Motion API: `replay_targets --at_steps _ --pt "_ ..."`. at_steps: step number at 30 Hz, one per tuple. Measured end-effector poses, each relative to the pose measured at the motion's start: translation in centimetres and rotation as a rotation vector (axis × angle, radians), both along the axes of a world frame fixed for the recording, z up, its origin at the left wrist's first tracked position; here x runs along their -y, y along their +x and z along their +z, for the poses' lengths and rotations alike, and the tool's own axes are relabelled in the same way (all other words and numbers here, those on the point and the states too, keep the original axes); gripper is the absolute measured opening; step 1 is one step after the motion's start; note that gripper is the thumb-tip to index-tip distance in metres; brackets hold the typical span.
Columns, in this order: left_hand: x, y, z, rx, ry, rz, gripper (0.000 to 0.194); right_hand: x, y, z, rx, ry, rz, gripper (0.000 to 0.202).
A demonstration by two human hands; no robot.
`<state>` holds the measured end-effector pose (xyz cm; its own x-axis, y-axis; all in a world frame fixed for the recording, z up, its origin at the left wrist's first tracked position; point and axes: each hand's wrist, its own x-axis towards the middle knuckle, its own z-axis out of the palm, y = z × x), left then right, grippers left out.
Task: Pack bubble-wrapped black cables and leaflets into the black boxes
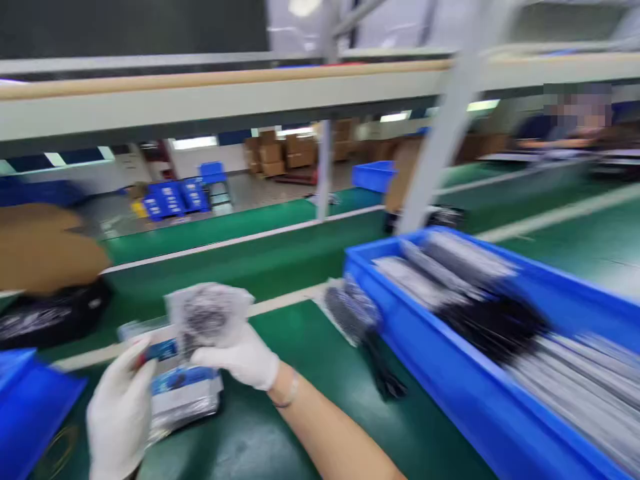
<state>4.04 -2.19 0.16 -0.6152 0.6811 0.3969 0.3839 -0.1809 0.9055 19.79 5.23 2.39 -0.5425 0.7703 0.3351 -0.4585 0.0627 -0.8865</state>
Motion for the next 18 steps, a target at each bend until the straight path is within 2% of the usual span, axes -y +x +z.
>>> replay_targets --at_steps 1,3,5,7,11,15,18 --pt "0.1 -0.6 0.1 0.050 0.012 0.050 0.039 -0.1 0.3 -0.4 0.040 -0.043 -0.032 0.043" --pt "-0.5 -1.1 0.1 0.198 0.039 0.006 0.049 -0.5 0.8 -1.4 0.112 -0.102 -0.137 0.025" --pt "-1.4 -1.4 0.1 0.235 -0.005 -0.085 0.035 -0.9 1.0 -2.1 0.151 -0.134 -0.233 0.019" --pt "-2.0 -1.5 0.1 0.253 -0.036 -0.116 0.021 -1.1 0.9 -2.5 0.151 -0.153 -0.293 0.021" --pt "-2.4 -1.7 0.0 0.311 -0.019 -0.114 0.012 -1.3 0.3 -3.3 0.124 -0.245 -0.338 0.033" --pt "-2.6 -1.6 -0.3 0.412 0.023 -0.244 0.025 -1.4 -0.2 -4.1 0.069 -0.334 -0.311 0.049" --pt "-2.7 -1.5 -0.2 0.442 0.058 -0.313 0.038 -1.3 -0.4 -3.9 0.016 -0.389 -0.282 0.056"
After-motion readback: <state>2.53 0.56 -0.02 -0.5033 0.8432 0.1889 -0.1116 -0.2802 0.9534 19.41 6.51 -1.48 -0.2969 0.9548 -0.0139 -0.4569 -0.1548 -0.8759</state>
